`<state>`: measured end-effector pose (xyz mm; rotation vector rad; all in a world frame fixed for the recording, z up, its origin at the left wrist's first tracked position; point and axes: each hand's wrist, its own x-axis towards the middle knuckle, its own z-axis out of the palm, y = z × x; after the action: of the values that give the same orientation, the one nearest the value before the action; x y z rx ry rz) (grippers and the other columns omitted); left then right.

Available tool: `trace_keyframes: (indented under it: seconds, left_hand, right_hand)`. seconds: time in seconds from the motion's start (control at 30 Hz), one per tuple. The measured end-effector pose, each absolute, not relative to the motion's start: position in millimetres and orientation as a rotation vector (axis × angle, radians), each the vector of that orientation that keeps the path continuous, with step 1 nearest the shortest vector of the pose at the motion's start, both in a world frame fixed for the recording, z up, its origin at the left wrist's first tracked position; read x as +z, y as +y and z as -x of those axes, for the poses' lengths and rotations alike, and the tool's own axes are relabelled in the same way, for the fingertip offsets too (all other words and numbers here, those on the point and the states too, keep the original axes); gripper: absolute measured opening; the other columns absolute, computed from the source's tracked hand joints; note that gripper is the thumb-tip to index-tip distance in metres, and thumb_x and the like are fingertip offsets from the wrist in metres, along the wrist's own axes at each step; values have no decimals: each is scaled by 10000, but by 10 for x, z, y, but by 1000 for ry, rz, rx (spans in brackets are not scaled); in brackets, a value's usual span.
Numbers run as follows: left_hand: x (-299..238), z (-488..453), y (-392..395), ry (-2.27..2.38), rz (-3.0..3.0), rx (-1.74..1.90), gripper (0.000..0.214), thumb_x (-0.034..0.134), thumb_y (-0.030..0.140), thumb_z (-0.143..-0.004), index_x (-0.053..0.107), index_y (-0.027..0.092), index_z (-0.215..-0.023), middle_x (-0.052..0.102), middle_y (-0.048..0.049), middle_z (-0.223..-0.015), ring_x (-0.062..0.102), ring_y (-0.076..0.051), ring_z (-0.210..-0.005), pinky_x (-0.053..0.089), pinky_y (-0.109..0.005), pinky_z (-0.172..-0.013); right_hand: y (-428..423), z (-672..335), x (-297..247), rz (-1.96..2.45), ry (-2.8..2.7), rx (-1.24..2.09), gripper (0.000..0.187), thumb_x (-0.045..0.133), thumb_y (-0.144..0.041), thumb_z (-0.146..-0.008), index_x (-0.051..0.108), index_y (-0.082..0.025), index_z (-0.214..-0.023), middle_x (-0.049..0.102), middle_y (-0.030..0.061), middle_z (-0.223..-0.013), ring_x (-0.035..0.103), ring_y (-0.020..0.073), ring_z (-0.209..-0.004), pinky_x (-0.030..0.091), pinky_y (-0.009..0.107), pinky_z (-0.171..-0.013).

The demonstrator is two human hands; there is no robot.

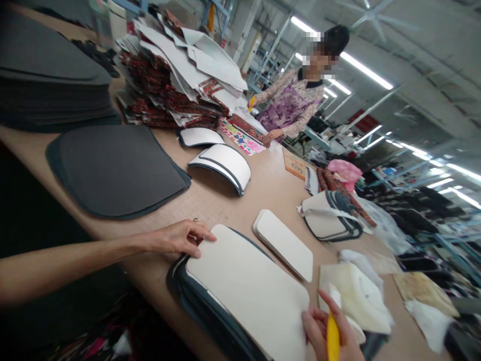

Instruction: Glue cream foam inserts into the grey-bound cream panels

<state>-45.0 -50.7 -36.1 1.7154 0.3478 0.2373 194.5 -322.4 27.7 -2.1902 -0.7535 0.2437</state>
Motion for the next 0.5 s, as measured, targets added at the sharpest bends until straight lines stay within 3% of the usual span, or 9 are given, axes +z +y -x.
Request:
trace_keyframes:
  seconds: [0.17,0.5]
  left_hand:
    - [-309,389,-443,409,-1772,129,505,640,297,-639,638,197,-1134,588,-31,-976,551,-194,-865,440,-249,-747]
    - [-395,350,-370,488,-1875,135,496,666,364,-636,657,260,-1121,619,-50,-1034,572,-236,-868,477,-282,-746]
  right_hand:
    - [-3136,-1847,307,2078,-594,440,722,692,-516,-631,451,-154,-1208,590,-2,-772,578,152,-622,494,295,-593]
    - [-3129,-1906,48,1864,-620,502,560,665,-366,-674,450,-154,-1145,548,-54,-645,529,121,-554,482,282,-557]
